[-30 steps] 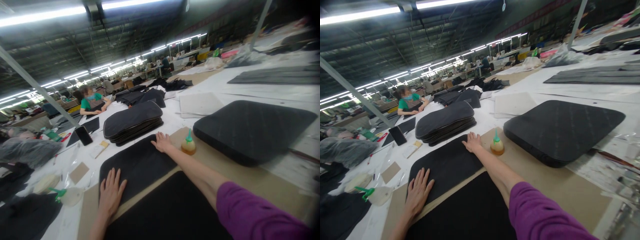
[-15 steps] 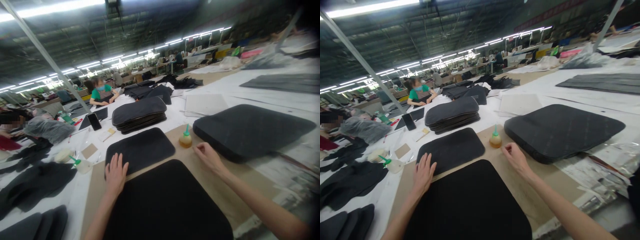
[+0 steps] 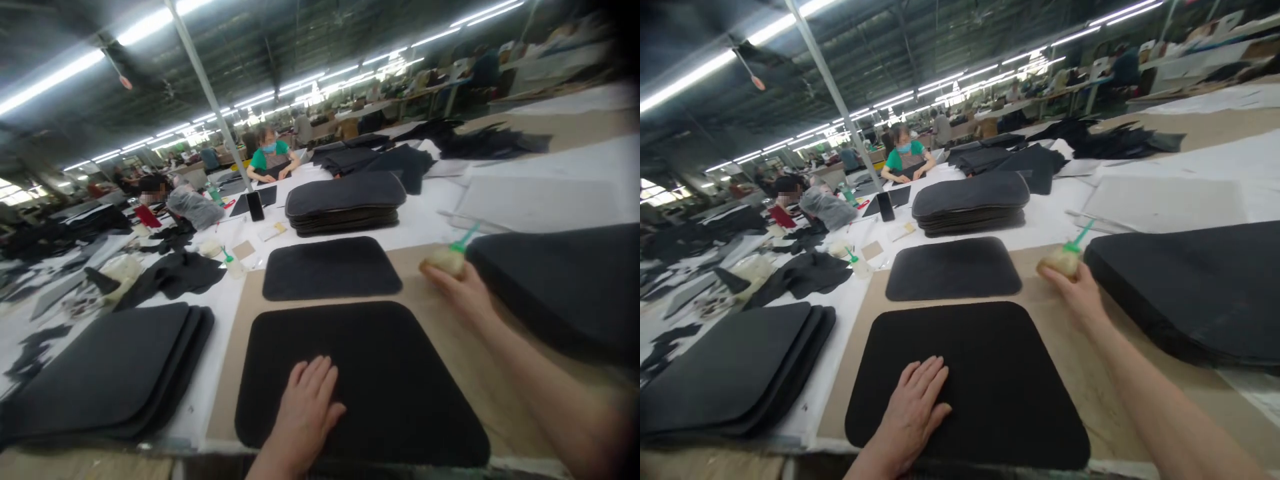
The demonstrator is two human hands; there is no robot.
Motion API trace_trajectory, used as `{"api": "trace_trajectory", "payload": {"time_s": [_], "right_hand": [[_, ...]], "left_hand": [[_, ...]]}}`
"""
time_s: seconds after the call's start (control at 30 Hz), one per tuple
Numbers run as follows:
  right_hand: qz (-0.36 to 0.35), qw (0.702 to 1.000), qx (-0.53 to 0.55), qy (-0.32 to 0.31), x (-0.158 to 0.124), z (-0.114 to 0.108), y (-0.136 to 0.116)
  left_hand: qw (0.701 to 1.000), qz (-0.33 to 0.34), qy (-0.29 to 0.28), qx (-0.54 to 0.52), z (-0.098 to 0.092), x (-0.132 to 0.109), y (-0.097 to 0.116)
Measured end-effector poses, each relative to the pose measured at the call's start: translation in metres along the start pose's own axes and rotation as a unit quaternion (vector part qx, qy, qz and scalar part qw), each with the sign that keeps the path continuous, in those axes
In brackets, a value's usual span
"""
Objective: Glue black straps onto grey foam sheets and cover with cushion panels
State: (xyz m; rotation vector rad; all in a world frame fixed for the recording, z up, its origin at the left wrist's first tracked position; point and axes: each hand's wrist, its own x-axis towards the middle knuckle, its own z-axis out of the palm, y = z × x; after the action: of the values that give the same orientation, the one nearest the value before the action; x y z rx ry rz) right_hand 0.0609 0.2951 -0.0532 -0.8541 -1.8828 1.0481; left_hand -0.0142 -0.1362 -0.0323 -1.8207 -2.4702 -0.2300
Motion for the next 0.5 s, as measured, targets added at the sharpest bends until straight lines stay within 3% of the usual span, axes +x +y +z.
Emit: {"api": "trace_trajectory", "payload": {"time_s": [0.07,0.13,0.27,0.37,0.5], "right_hand": [[0.013,0.992,0.106,-0.067,-0.017,-0.009,-0.021],[0.039,0.968,0.177,-0.172,-0.035,-0.019,-0.044],[0.027,0.934,0.071,-0.35,-0.073,-0.022,-0.092],[-0.025,0.922,0.021,-0.387,-0.108,-0.001,-0.131],[-0.002,0.895,0.117,-0.43,-0.161,0.044,-0.177]], "left_hand": [[1.0,-0.022,-0.007,-0.013,-0.003,-0.006,0.004],[0.999,-0.033,-0.011,-0.026,-0.005,-0.011,0.008],[0.998,-0.039,-0.012,-0.039,-0.004,-0.017,0.014],[0.998,-0.046,-0.003,-0.053,-0.003,-0.019,0.015],[0.994,-0.063,0.014,-0.084,-0.001,-0.022,0.015]]}}
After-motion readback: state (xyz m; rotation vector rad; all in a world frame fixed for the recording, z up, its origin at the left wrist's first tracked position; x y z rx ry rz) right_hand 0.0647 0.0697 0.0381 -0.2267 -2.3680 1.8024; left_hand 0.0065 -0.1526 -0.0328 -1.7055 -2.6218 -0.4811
